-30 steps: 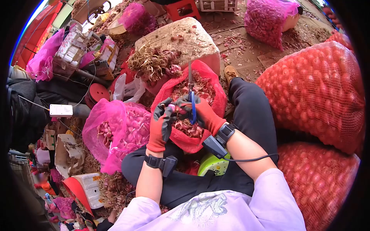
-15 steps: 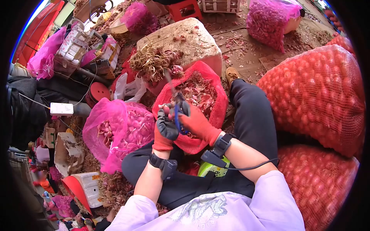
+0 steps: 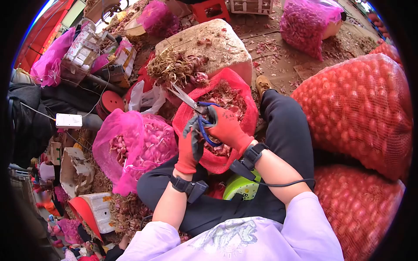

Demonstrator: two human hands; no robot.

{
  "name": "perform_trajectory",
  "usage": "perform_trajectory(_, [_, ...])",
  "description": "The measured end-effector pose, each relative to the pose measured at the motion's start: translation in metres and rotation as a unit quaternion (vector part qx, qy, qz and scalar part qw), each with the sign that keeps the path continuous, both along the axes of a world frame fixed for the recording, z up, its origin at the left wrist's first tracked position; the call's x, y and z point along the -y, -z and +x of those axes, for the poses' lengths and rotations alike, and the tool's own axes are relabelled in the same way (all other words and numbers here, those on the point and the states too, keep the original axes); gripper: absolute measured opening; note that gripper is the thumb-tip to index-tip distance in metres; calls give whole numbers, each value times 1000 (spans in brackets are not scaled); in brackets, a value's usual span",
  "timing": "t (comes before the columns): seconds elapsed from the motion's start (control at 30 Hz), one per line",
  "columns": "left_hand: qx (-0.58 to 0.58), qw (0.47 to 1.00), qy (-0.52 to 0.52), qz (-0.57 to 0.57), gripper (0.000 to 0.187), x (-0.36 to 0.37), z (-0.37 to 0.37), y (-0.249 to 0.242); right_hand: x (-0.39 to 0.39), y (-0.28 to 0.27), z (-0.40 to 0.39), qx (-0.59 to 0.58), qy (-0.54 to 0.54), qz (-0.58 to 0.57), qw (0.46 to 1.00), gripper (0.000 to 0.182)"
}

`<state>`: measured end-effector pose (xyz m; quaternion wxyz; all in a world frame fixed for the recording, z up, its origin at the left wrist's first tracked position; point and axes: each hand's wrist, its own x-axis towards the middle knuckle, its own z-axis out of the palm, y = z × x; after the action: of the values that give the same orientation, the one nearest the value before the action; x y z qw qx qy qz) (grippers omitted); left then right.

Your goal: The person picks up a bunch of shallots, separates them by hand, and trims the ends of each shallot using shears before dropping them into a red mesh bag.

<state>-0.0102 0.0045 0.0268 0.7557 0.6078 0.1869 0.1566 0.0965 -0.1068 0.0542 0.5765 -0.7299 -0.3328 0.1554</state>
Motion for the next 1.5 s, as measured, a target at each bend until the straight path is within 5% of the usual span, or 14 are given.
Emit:
perform_trajectory(0.17, [17, 987, 19, -159, 33, 7, 4, -16, 3, 13, 10, -68, -26, 36, 997, 22])
perform_trajectory(0.3, [21, 995, -5, -98, 31, 5, 6, -19, 9, -1, 14, -384, -64, 113, 914, 18])
perform_trajectory(0.57, [-31, 999, 20, -26, 27, -2, -7, -17, 12, 10, 8, 246, -39, -102, 963, 25])
perform_trajectory(0.67, [2, 993, 82, -85, 21, -12, -2, -7, 6, 17, 8, 56, 0, -35, 998, 24])
perform_trajectory(0.77, [158, 897, 68, 407, 22, -17, 1, -8, 9, 20, 13, -282, -26, -3, 959, 22])
perform_trajectory(0.83, [102, 991, 71, 46, 31, -14, 0, -10, 14, 9, 15, -408, -43, 78, 909, 18])
perform_trajectory(0.9, [28, 908, 44, -415, 35, -15, -3, -20, 19, 17, 19, -523, -30, 147, 839, 18])
perform_trajectory(0.93, [40, 905, 36, -422, 35, -19, -3, -19, 21, 15, 20, -524, -11, 151, 838, 19])
perform_trajectory(1.03, [71, 900, -2, -429, 33, -30, -4, -10, 23, 11, 24, -371, -21, 46, 927, 23])
perform_trajectory(1.07, [76, 903, -25, -423, 32, -32, -4, -7, 20, 22, 25, -75, -27, -51, 996, 36])
perform_trajectory(1.17, [73, 914, -85, -390, 29, -35, -4, -11, 28, 7, 3, 175, 10, -235, 956, 51])
perform_trajectory(1.37, [131, 939, -69, -309, 25, -38, -7, 4, 27, 19, -13, 217, 23, -264, 939, 41])
perform_trajectory(1.43, [100, 990, -86, 47, 24, -32, -6, 6, 25, 17, -13, 194, 18, -276, 941, 40])
perform_trajectory(1.5, [132, 945, -49, -295, 24, -31, -6, 1, 25, 10, -7, 152, -26, -318, 935, 48])
